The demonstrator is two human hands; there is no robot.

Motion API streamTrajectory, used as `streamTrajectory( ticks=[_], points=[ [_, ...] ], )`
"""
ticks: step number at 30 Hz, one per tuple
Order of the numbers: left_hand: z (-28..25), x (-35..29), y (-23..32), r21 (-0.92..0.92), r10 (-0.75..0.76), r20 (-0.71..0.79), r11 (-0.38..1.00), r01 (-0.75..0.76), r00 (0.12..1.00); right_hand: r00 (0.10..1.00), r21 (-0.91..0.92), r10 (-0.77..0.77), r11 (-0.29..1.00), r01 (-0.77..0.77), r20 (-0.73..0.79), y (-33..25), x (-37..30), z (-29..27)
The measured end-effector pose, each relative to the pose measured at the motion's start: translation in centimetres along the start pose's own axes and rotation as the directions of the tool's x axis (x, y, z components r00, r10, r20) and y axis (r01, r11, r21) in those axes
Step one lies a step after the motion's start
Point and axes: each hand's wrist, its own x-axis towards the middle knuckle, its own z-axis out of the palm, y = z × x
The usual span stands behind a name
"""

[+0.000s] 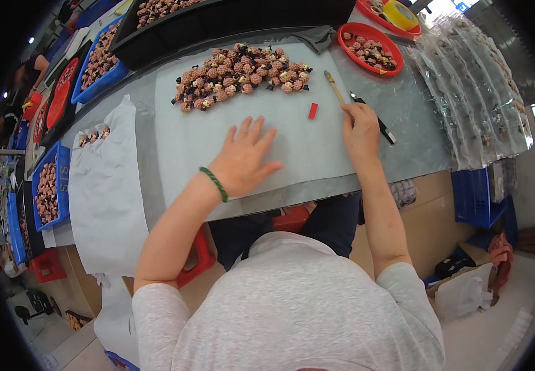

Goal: The person assembles small plastic and metal components by hand, then places the assembled components into a structured sorting tray.

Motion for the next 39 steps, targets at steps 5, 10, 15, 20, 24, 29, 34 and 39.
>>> streamTrajectory(
  ticks=[5, 10, 15, 20, 24, 29, 34, 39],
  points=[
    [4.6, 0.2, 3.6, -0.016, -0.059, -0.171, 0.998, 0.057, 0.984, 0.992, 0.114, -0.104, 0.989, 0.095, 0.073, -3.8, 1.3, 0.6],
    [5.0, -0.1, 3.7, 0.043, -0.036, -0.241, 0.998, 0.048, 0.97, 0.976, 0.129, 0.005, 0.991, -0.033, 0.216, -2.4, 1.6, 2.4],
    [4.7, -0.1, 3.8, 0.042, -0.045, -0.221, 0.998, 0.056, 0.974, 0.951, 0.161, 0.173, 0.962, -0.219, 0.256, -1.4, 1.9, 0.6],
    [3.8, -0.1, 1.2, -0.323, -0.015, -0.223, 0.944, -0.059, 0.975, 0.993, -0.122, -0.034, 0.991, 0.048, 0.116, -3.5, 3.1, 0.3],
    [3.6, 0.3, -1.9, -0.197, -0.259, -0.574, 0.964, 0.176, 0.776, 0.972, 0.282, -0.206, 0.944, 0.169, 0.109, -5.7, 7.5, 2.6],
    [3.1, 0.6, -3.0, -0.237, -0.506, -0.585, 0.854, 0.464, 0.634, 0.901, 0.307, -0.382, 0.9, 0.311, 0.207, -9.9, 14.6, 9.9],
    [3.7, 0.5, -4.1, -0.49, -0.579, -0.664, 0.815, 0.311, 0.473, 0.715, 0.118, -0.305, 0.947, 0.3, 0.629, -14.9, 17.7, 15.8],
    [3.4, 0.6, -4.0, -0.617, -0.632, -0.654, 0.764, 0.19, 0.415, 0.552, 0.108, -0.312, 0.923, 0.37, 0.773, -18.1, 16.8, 17.9]
  ],
)
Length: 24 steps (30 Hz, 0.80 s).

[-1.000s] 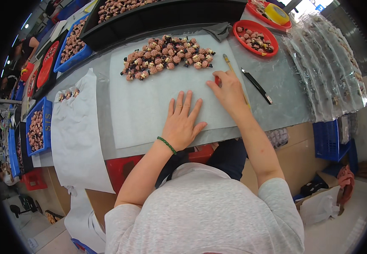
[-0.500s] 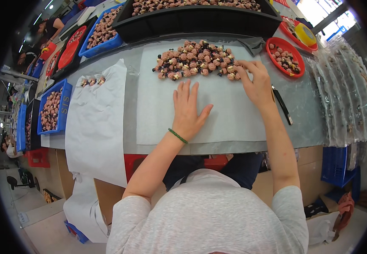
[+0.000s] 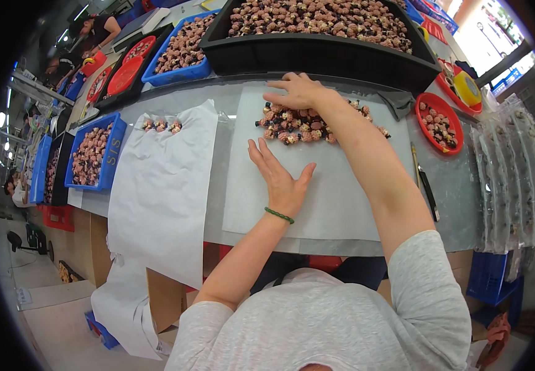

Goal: The person assembles small plastic and metal components by hand, then places the assembled components into a structured sorting tray.

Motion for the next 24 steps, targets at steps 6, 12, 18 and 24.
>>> streamTrajectory(
  ticks=[6, 12, 18, 24],
  points=[
    [-0.1, 0.3, -0.5, 0.021, -0.021, -0.048, 1.0, 0.023, 0.999, 0.989, -0.046, -0.136, 0.989, 0.139, 0.052, -1.3, -2.4, 0.4],
    [-0.4, 0.3, -0.2, 0.09, -0.028, -0.006, 0.996, 0.028, 1.0, 0.965, 0.089, -0.261, 0.962, 0.259, 0.006, -1.4, -7.5, 0.0],
    [-0.3, 0.6, -0.4, 0.023, 0.105, 0.112, 0.994, -0.108, 0.988, 0.961, 0.119, -0.273, 0.957, 0.265, 0.056, -0.6, -10.9, -0.7],
    [-0.2, 0.4, -0.1, 0.104, 0.143, 0.162, 0.981, -0.161, 0.976, 0.914, 0.059, -0.089, 0.991, 0.122, -0.395, 4.2, -8.8, -2.5]
  ],
)
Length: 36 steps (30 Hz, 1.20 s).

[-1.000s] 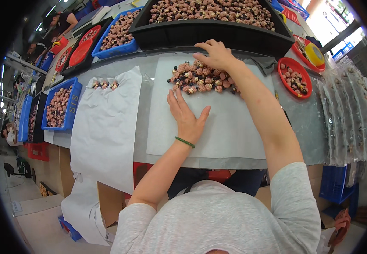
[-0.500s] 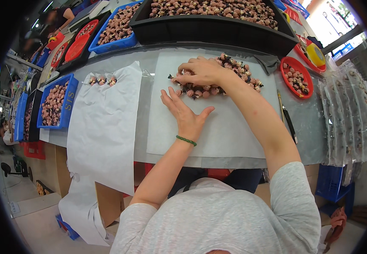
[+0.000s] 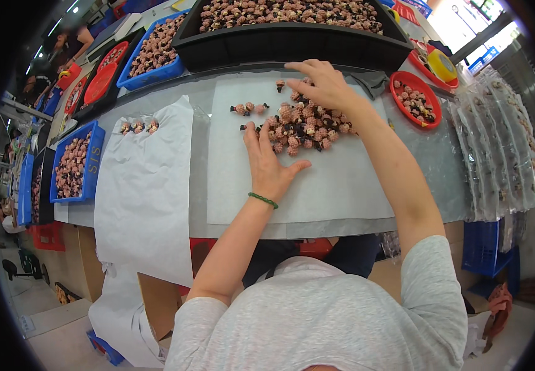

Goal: The person assembles small plastic and metal components by hand, then places the assembled components into a structured sorting tray.

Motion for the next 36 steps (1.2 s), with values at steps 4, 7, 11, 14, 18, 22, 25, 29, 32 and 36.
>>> streamTrajectory(
  ticks=[4, 7, 11, 14, 18, 22, 25, 29, 32, 36],
  points=[
    [0.4, 0.2, 0.5, -0.008, 0.016, 0.01, 1.0, -0.016, 1.0, 0.891, -0.04, 0.357, 0.932, -0.361, 0.279, 3.7, 1.8, 2.3],
    [0.2, -0.2, -0.1, 0.064, -0.002, -0.019, 0.998, 0.004, 1.0, 0.835, -0.208, 0.348, 0.936, -0.284, 0.427, -0.8, 1.4, 2.0],
    [0.3, -0.2, 0.1, 0.058, 0.001, -0.026, 0.998, 0.001, 1.0, 0.859, -0.312, 0.282, 0.938, -0.153, 0.426, -2.6, -0.1, 1.5],
    [0.2, -0.1, -0.1, 0.082, 0.021, -0.021, 0.996, -0.019, 1.0, 0.892, -0.299, 0.224, 0.948, -0.107, 0.393, -3.5, -1.7, 1.5],
    [0.1, -0.1, 0.1, 0.126, 0.019, 0.004, 0.992, -0.019, 1.0, 0.98, -0.012, 0.041, 0.999, -0.04, 0.196, -1.6, -3.1, 0.6],
    [0.0, -0.1, 0.5, 0.131, 0.028, 0.023, 0.991, -0.031, 0.999, 0.901, 0.167, 0.345, 0.936, -0.309, -0.262, 4.8, -4.7, -0.6],
    [0.4, -0.1, 0.4, 0.192, 0.041, 0.027, 0.98, -0.045, 0.999, 0.784, 0.476, 0.574, 0.772, -0.421, -0.236, 7.4, -7.6, 1.5],
    [0.4, -0.2, 0.3, 0.221, 0.055, 0.03, 0.973, -0.06, 0.998, 0.818, 0.548, 0.536, 0.757, -0.355, -0.211, 3.2, -8.8, 2.7],
    [0.5, -0.3, 0.3, 0.206, 0.065, 0.034, 0.976, -0.071, 0.997, 0.816, 0.611, 0.559, 0.699, -0.372, -0.143, 2.4, -9.7, 2.0],
    [0.0, -0.3, 0.3, 0.127, 0.094, 0.034, 0.987, -0.098, 0.995, 0.857, 0.081, 0.141, 0.99, -0.116, -0.495, 0.8, -11.4, -0.4]
  ],
)
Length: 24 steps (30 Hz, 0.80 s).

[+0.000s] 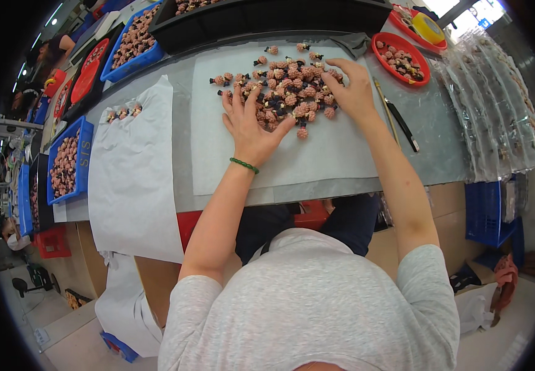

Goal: The person assembles small plastic and metal components by hand, then places the assembled components into a structured sorting tray.

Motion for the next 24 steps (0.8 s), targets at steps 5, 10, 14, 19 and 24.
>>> streamTrajectory(
  ticks=[5, 10, 14, 19, 24],
  points=[
    [-0.4, 0.1, -0.6, -0.139, 0.014, -0.218, 0.989, -0.045, 0.976, 0.916, 0.349, -0.168, 0.937, 0.034, 0.364, -3.8, -4.2, -2.3],
    [-2.4, -0.9, 3.1, -0.539, -0.014, 0.03, 0.842, 0.028, 0.999, 0.878, 0.19, -0.296, 0.952, 0.24, 0.377, -4.8, -6.2, -1.1],
    [-2.9, -2.3, 3.8, -0.67, -0.07, 0.309, 0.692, 0.269, 0.949, 0.804, 0.521, 0.258, 0.648, -0.556, 0.536, -7.3, -7.0, -1.9],
    [-2.7, -3.4, 4.7, -0.695, -0.109, 0.484, 0.555, 0.457, 0.868, 0.592, 0.605, 0.34, 0.081, -0.792, 0.73, -8.6, -8.3, -3.4],
    [-2.2, -4.1, 4.6, -0.764, -0.175, 0.52, 0.343, 0.547, 0.836, 0.725, 0.694, 0.444, 0.268, -0.668, 0.526, -9.1, -10.8, -2.8]
  ],
)
